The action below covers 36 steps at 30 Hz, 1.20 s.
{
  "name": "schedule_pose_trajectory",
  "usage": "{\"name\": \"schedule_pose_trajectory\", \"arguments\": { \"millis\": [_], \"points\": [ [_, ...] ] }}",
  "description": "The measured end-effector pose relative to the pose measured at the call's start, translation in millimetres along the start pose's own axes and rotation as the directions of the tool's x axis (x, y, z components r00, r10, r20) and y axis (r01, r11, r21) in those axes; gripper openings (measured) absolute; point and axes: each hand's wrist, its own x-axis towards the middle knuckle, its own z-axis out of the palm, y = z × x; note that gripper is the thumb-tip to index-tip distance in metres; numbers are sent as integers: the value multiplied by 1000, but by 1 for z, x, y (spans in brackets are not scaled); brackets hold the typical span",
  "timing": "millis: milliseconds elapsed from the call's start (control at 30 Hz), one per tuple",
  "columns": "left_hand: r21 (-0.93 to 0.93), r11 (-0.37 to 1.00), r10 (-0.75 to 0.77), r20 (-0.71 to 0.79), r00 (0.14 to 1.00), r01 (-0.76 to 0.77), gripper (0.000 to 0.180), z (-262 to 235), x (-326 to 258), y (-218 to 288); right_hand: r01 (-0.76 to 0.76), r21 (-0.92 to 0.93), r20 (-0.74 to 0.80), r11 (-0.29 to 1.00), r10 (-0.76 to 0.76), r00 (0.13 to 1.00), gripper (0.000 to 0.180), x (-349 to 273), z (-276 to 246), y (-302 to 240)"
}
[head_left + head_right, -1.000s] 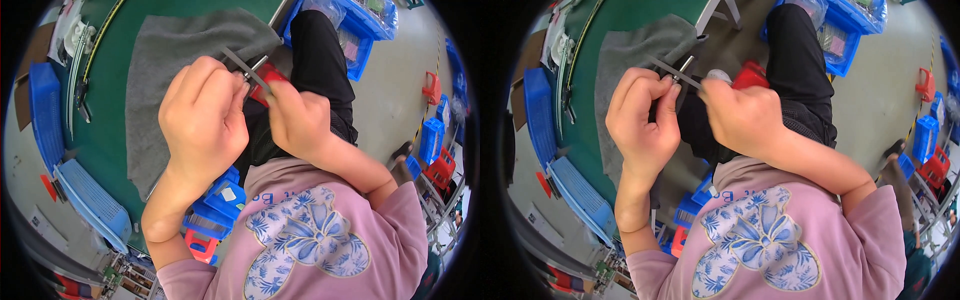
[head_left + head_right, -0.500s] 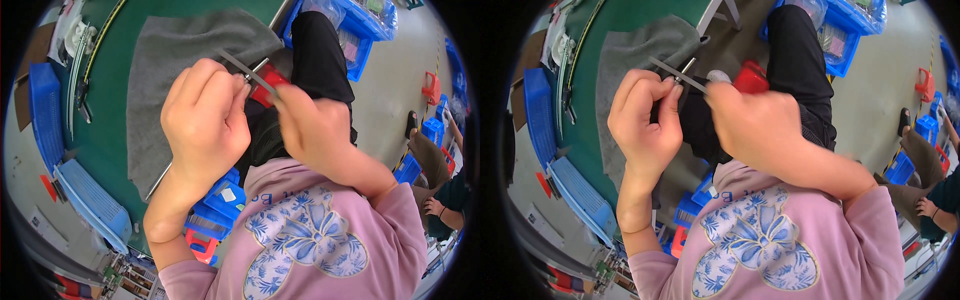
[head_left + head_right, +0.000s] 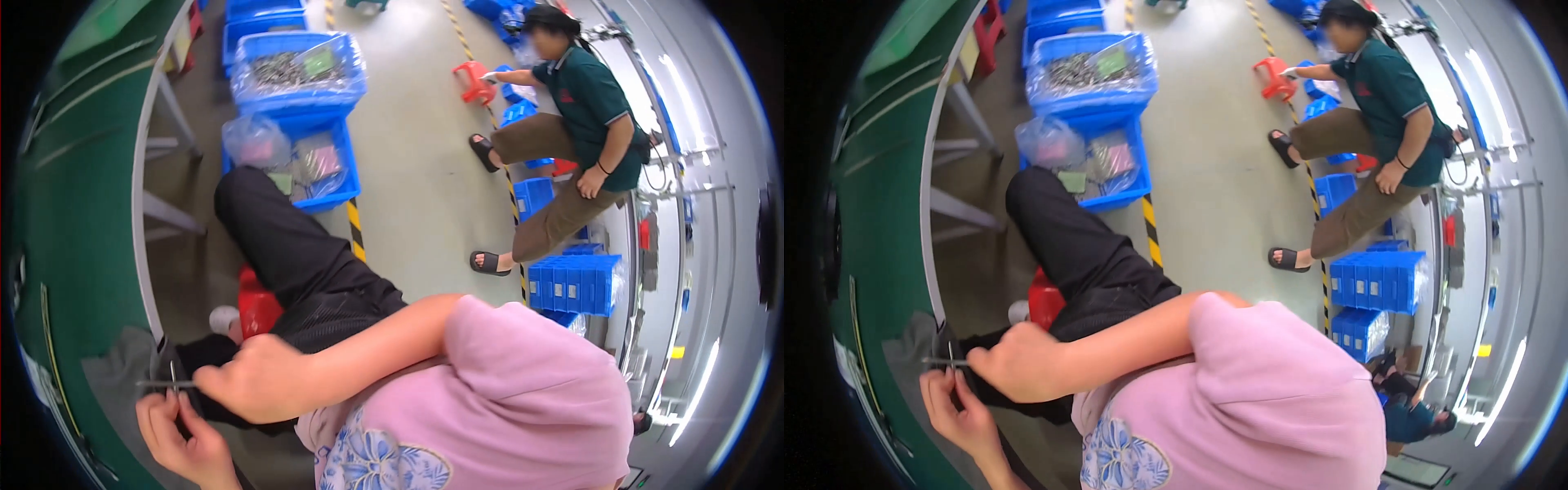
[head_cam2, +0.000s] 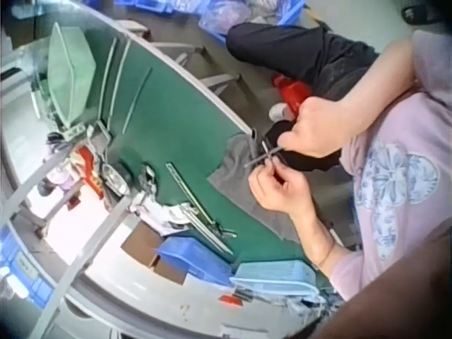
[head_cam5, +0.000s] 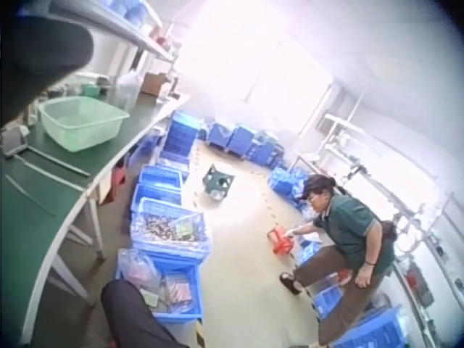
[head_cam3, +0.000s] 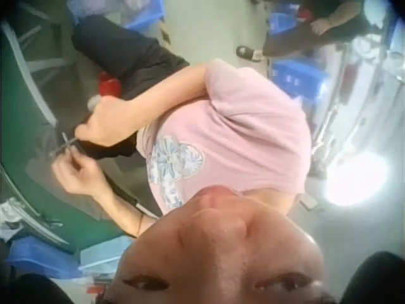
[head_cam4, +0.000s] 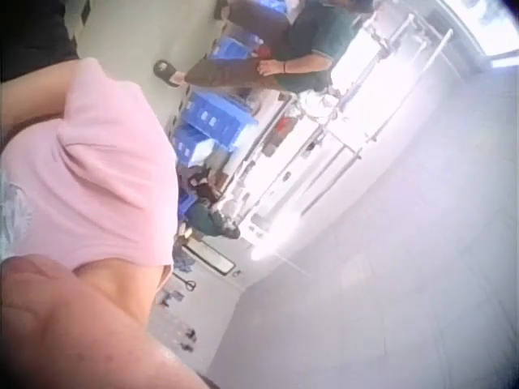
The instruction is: Inspecting and measuring the dimensions of metal rods using a digital micrometer and filing down edges.
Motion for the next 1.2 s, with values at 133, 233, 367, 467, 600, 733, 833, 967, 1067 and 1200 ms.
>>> {"name": "schedule_pose_trajectory", "arguments": {
  "millis": [133,233,367,467,600,733,833,967,1067,1200],
  "points": [
    [-22,997,68,-19,997,-69,13,4,9,-7,9,-124,-44,992,-15,999,14,11,5,3],
    [-25,999,39,-9,999,-39,14,6,6,-5,-28,-132,-3,991,28,1000,16,-8,-6,7],
    [26,1000,-5,-8,1000,5,8,-5,4,-3,78,-79,-114,994,-87,990,12,18,5,-3],
    [-21,999,31,-44,999,-31,10,9,16,9,-67,-245,22,967,75,997,8,1,-9,4],
    [-47,995,89,-81,993,-93,15,18,17,0,-29,-162,-50,986,21,999,10,-12,-15,16],
    [-42,997,60,-103,993,-65,16,15,12,-2,22,-132,-19,991,-25,999,10,12,-10,7],
    [-65,995,69,-105,992,-76,16,13,10,-6,8,-107,-23,994,-10,1000,12,-12,-12,12],
    [-49,995,78,-105,991,-83,17,12,12,-8,63,-134,-30,989,-67,997,13,8,-7,9],
    [-57,994,86,-120,989,-94,17,11,12,-9,103,-148,-95,984,-117,989,15,11,2,11],
    [-50,995,85,-102,991,-90,17,13,13,-7,107,-74,-115,992,-115,987,16,-15,8,34]
  ]
}}
